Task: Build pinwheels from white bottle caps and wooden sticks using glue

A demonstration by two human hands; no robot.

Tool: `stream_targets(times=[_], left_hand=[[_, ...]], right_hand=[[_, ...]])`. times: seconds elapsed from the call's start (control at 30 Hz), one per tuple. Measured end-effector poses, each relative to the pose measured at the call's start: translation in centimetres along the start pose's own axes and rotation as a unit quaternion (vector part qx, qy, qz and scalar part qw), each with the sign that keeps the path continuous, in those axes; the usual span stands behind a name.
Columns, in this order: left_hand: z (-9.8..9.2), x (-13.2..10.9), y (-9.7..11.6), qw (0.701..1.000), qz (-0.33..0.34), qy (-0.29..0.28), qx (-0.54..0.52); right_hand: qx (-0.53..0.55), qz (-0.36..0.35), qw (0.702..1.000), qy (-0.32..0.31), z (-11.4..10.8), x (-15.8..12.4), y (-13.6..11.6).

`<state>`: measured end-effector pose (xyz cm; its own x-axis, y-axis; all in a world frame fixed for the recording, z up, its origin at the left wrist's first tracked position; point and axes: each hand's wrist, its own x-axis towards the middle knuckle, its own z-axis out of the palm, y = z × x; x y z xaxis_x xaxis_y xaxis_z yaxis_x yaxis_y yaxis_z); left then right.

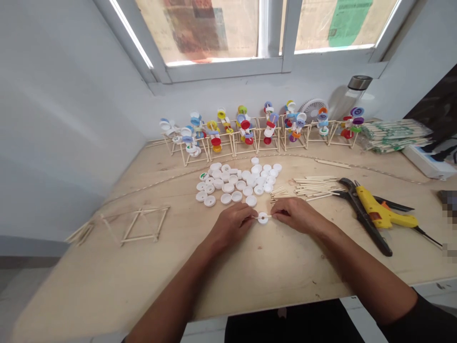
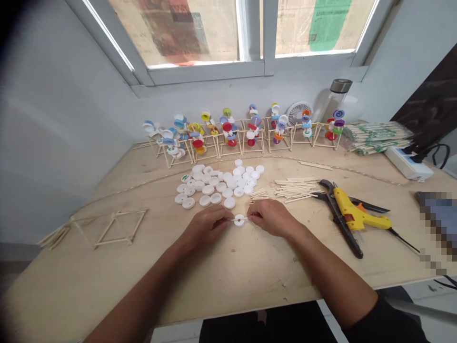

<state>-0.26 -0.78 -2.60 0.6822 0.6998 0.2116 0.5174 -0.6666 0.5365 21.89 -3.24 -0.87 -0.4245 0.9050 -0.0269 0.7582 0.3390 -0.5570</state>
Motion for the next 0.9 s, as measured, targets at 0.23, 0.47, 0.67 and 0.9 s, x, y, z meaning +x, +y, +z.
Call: stream_targets(times=[0.23, 0.47, 0.67, 0.9], left_hand=[[-0.02, -0.03, 0.16, 1.0, -0.008, -0.001, 0.002], [-0.09, 0.03, 0.25, 1.0, -0.01, -0.003, 0.004], [0.0, -0.01, 0.17, 1.0, -0.009, 0.003, 0.004], [-0.04, 0.03, 0.23, 1.0, -0.008, 0.004, 0.006]], right_hand=[[-0.009, -0.003, 1.0, 0.004, -0.04, 0.01, -0.01], [-0.015, -0.003, 1.0, -0.001, -0.06, 0.02, -0.08], [-0.02, -0.004, 1.0, -0.004, -0.07, 0.05, -0.13], [-0.03, 0.002, 1.0, 0.003, 0.01, 0.07, -0.26]])
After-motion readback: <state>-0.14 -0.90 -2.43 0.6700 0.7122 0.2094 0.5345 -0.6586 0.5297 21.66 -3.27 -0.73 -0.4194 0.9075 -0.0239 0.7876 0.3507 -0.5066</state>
